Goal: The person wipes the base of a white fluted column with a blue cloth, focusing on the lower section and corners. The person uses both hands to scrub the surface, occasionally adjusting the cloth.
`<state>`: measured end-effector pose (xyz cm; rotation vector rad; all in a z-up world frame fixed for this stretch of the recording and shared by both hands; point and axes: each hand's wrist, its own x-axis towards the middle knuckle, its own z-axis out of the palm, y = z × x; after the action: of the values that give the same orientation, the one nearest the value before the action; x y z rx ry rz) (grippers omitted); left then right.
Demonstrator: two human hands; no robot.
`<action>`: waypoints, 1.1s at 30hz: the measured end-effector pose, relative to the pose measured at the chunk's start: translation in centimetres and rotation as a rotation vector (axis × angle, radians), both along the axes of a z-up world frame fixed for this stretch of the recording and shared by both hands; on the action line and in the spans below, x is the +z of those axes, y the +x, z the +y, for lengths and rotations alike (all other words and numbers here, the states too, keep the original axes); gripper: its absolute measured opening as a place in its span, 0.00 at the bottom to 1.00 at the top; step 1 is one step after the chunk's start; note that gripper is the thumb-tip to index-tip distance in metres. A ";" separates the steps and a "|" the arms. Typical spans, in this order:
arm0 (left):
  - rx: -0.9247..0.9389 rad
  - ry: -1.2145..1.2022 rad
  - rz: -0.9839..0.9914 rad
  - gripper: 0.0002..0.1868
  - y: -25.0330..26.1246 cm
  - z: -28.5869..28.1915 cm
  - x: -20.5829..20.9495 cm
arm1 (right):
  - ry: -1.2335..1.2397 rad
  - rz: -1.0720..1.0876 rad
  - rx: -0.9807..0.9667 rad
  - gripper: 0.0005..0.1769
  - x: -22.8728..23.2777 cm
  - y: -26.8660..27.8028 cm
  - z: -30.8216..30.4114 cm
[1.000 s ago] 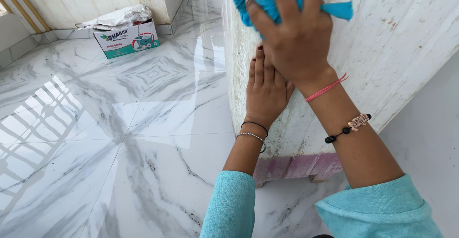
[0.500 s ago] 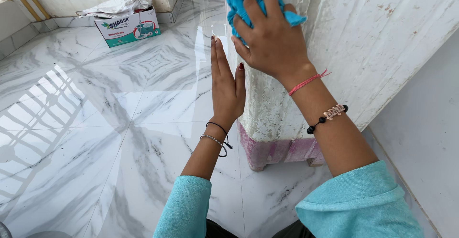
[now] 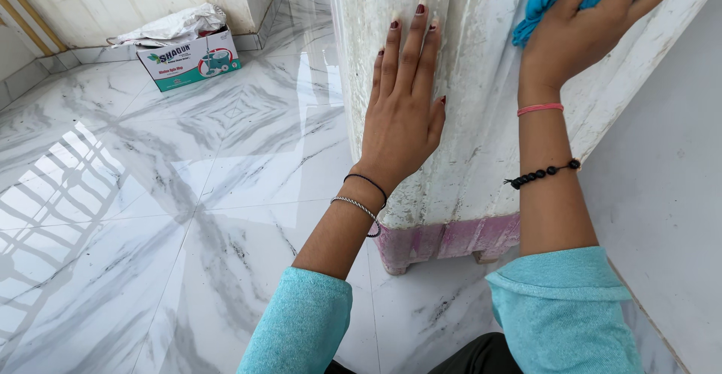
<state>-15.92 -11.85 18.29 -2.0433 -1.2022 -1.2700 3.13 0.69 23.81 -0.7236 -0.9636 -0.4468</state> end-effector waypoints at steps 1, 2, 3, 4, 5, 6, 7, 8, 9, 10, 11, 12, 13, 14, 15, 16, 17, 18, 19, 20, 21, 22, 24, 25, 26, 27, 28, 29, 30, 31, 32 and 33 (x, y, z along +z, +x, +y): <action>-0.006 -0.003 -0.020 0.44 0.0 0.2 0.0 | 0.010 -0.096 -0.015 0.16 -0.2 -0.9 -0.5; -0.016 -0.004 -0.046 0.44 0.3 0.5 0.0 | 0.022 -0.199 -0.032 0.16 -0.6 -2.4 -1.1; -0.027 0.032 -0.061 0.43 0.4 0.9 -0.2 | 0.089 -0.376 -0.175 0.15 -1.8 -4.0 -2.5; -0.040 0.069 -0.079 0.41 0.6 1.2 -0.5 | 0.157 -0.556 -0.320 0.14 -2.7 -5.3 -3.8; -0.054 0.106 -0.097 0.40 0.7 1.6 -0.8 | 0.087 -0.625 -0.213 0.12 -2.7 -6.2 -4.4; -0.069 0.128 -0.054 0.39 0.9 1.8 -1.3 | 0.012 -0.696 -0.101 0.11 -3.0 -6.6 -5.0; -0.083 0.150 -0.010 0.39 1.0 1.9 -1.7 | 0.013 -0.755 -0.111 0.12 -2.6 -5.5 -5.2; -0.089 0.175 0.041 0.38 1.1 2.0 -1.9 | 0.020 -0.808 -0.114 0.14 -2.1 -4.2 -5.0; -0.049 0.150 0.104 0.38 1.6 2.0 -2.2 | 0.027 -0.860 -0.117 0.15 -1.9 -3.0 -4.6; -0.008 0.129 0.179 0.39 2.1 1.9 -2.1 | 0.044 -0.810 -0.164 0.17 -1.9 -1.4 -4.1; 0.034 0.109 0.253 0.39 2.5 1.8 -1.9 | 0.061 -0.760 -0.210 0.19 -1.7 0.7 -3.4; 0.076 0.090 0.302 0.40 2.8 1.8 -1.4 | 0.094 -0.669 -0.330 0.18 -1.7 2.4 -2.3; 0.118 0.071 0.350 0.41 3.1 1.9 -0.9 | 0.129 -0.578 -0.447 0.18 -1.6 4.4 -1.0; 0.157 0.053 0.397 0.42 3.3 2.0 -0.3 | 0.038 -0.442 -0.318 0.19 -1.3 6.9 0.2; 0.190 0.047 0.421 0.41 3.3 2.0 0.2 | -0.001 -0.352 -0.273 0.20 -1.6 8.3 1.4; 0.223 0.047 0.437 0.41 3.2 2.2 0.8 | -0.031 -0.265 -0.230 0.21 -1.3 9.6 2.4; 0.256 0.047 0.454 0.41 3.1 2.4 1.3 | -0.007 -0.221 -0.273 0.21 -1.2 10.3 3.2; 0.263 0.047 0.427 0.40 3.0 2.7 1.6 | -0.001 -0.206 -0.262 0.20 -1.4 10.3 3.3; 0.271 0.047 0.399 0.38 2.8 3.0 1.9 | 0.006 -0.191 -0.251 0.19 -1.4 10.1 3.0; 0.277 0.045 0.368 0.36 2.9 3.3 1.8 | -0.001 -0.206 -0.185 0.17 -1.8 8.6 2.7; 0.244 0.037 0.341 0.36 3.0 3.5 1.5 | -0.008 -0.221 -0.119 0.15 -2.3 6.7 2.0; 0.212 0.036 0.313 0.35 3.0 3.7 1.4 | 0.005 -0.339 -0.129 0.16 -3.1 4.6 0.8; 0.196 0.029 0.279 0.35 3.3 4.2 0.9 | 0.036 -0.560 -0.187 0.17 -4.7 1.1 -1.6; 0.212 0.023 0.272 0.36 3.6 4.5 0.6 | 0.059 -0.663 -0.235 0.18 -4.9 0.6 -2.2; 0.230 0.015 0.273 0.37 3.8 4.7 0.3 | 0.047 -0.690 -0.237 0.18 -4.7 1.3 -2.5; 0.235 0.023 0.302 0.37 4.3 4.9 -0.1 | 0.034 -0.717 -0.240 0.18 -4.5 2.6 -2.4; 0.246 0.033 0.337 0.37 4.5 4.9 -0.4 | 0.025 -0.736 -0.238 0.19 -4.4 3.8 -2.1; 0.257 0.042 0.372 0.38 4.7 5.1 -0.6 | 0.034 -0.672 -0.293 0.19 -4.3 5.5 -1.4; 0.259 0.041 0.399 0.39 5.1 5.4 -0.9 | 0.041 -0.606 -0.347 0.19 -4.3 7.4 -0.7; 0.261 0.040 0.426 0.40 5.4 5.6 -1.1 | 0.005 -0.482 -0.314 0.16 -4.3 9.2 0.1; 0.262 0.041 0.453 0.41 5.6 5.9 -1.2 | -0.026 -0.358 -0.284 0.14 -4.3 10.9 0.9; 0.315 0.075 0.487 0.41 5.5 6.2 -1.4 | -0.026 -0.291 -0.277 0.14 -4.5 12.4 1.4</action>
<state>-10.43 -5.66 16.93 -1.8652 -1.1579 -0.6126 15.56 2.10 19.36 -0.8346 -1.1476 -0.7998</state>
